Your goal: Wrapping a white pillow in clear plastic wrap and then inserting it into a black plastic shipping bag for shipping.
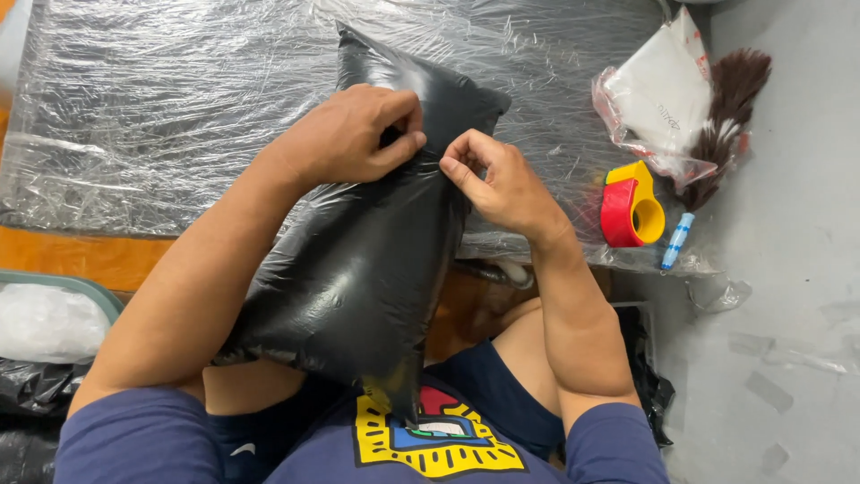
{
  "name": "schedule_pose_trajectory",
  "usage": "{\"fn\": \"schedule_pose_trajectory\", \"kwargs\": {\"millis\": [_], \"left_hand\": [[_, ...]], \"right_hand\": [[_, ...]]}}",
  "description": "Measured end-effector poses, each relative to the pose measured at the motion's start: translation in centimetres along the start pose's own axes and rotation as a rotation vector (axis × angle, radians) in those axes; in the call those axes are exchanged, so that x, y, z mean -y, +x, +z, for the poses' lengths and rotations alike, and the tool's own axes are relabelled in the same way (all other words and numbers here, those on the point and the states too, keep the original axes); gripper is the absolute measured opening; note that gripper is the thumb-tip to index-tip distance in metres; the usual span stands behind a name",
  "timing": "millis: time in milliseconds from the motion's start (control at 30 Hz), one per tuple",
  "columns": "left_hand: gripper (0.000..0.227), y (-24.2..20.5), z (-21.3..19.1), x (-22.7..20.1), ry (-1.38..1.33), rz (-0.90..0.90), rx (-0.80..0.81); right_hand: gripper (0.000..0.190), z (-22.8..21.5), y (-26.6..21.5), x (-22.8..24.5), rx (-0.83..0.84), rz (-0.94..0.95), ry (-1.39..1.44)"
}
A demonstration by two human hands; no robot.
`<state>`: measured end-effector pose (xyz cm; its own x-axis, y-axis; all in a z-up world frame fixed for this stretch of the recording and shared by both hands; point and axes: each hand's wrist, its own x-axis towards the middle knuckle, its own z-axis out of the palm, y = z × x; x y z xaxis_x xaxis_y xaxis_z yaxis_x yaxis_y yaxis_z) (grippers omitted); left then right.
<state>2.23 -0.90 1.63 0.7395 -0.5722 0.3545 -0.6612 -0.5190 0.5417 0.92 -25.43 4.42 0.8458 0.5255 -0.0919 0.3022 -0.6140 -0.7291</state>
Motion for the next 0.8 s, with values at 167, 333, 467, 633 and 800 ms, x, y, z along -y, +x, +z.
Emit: {"fn": "schedule_pose_trajectory", "kwargs": {"millis": [167, 333, 467, 633, 800], "left_hand": [[0.022, 0.2, -0.3, -0.6, 0.046, 0.058, 0.046], [0.025, -0.3, 0.8, -1.0, 0.116, 0.023, -0.027], [0.026, -0.5, 1.1, -1.6, 0.09, 0.005, -0.07], [0.029, -1.1, 0.1, -1.4, -0.02, -0.156, -0.005], [0.02, -1.7, -0.6, -1.8, -0.044, -0.126, 0.017]], "right_hand": [[0.018, 0.3, 0.1, -0.3, 0.037, -0.066, 0.019], [0.02, 0.3, -0.1, -0.2, -0.01, -0.097, 0.025], [0.015, -0.5, -0.1, -0.7, -0.146, -0.175, 0.144], [0.007, -2.8, -1.8, -2.4, -0.115, -0.127, 0.081], [0.024, -1.3, -1.8, -3.4, 0.004, -0.199, 0.206]]}}
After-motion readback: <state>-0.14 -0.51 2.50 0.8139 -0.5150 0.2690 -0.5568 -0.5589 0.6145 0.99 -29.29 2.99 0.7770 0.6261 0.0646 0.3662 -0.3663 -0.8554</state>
